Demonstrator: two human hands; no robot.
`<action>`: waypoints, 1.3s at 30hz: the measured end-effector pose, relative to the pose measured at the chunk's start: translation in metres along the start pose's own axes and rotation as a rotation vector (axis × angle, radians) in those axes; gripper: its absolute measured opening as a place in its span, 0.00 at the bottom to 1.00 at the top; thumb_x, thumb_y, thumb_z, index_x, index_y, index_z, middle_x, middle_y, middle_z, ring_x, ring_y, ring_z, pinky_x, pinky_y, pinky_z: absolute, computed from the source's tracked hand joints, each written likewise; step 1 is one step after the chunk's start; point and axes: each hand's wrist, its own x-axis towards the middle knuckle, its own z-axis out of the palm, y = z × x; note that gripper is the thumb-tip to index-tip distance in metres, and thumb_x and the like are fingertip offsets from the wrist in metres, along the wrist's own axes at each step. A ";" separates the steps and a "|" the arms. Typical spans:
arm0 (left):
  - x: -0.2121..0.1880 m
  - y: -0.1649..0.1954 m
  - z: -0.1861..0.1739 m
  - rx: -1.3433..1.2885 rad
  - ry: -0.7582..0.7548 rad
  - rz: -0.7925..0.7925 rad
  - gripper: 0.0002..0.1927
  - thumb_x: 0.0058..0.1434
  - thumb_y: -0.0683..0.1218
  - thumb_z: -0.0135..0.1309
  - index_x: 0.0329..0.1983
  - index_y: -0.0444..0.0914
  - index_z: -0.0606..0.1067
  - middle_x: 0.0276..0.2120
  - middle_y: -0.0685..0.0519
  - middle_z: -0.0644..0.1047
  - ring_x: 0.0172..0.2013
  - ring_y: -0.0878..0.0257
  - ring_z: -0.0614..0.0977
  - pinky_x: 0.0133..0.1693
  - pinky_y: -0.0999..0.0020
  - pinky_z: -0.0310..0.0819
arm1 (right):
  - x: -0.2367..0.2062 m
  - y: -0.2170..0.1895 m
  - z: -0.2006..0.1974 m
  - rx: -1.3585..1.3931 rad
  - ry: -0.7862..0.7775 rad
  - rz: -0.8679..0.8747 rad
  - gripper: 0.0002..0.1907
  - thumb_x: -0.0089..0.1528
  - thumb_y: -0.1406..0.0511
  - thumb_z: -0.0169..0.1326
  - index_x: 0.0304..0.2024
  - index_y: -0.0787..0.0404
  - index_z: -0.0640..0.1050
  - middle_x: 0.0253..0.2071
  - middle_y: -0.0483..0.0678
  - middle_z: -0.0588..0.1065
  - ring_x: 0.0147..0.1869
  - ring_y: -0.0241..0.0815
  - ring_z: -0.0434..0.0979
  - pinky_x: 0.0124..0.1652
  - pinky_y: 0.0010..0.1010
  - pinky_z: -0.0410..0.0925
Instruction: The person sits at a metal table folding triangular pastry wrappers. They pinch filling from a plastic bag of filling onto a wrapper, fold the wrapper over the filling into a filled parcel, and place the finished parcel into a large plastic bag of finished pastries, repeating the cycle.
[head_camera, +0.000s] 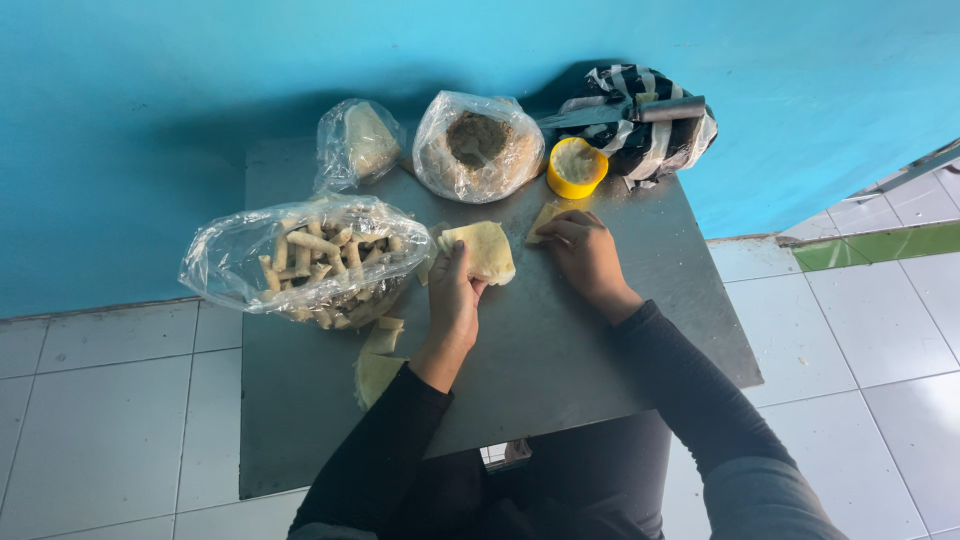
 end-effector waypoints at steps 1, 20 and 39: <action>-0.001 0.001 0.001 -0.003 -0.011 0.003 0.18 0.72 0.50 0.46 0.59 0.34 0.69 0.54 0.48 0.76 0.54 0.60 0.80 0.56 0.62 0.76 | 0.001 -0.002 -0.001 -0.013 0.000 -0.019 0.09 0.58 0.70 0.63 0.42 0.59 0.84 0.45 0.49 0.79 0.52 0.52 0.78 0.52 0.39 0.71; -0.018 0.011 0.017 0.075 -0.307 -0.183 0.30 0.72 0.62 0.43 0.64 0.35 0.67 0.57 0.51 0.74 0.57 0.65 0.76 0.61 0.65 0.69 | -0.007 -0.015 0.002 0.755 -0.314 0.207 0.09 0.62 0.71 0.63 0.45 0.66 0.82 0.40 0.43 0.79 0.44 0.30 0.78 0.46 0.24 0.72; -0.031 0.018 0.029 0.794 -0.233 0.308 0.12 0.67 0.44 0.54 0.51 0.34 0.76 0.37 0.53 0.82 0.37 0.70 0.82 0.40 0.71 0.76 | -0.007 -0.024 0.001 0.797 -0.310 0.259 0.10 0.71 0.64 0.54 0.51 0.65 0.75 0.43 0.40 0.76 0.46 0.25 0.73 0.46 0.20 0.69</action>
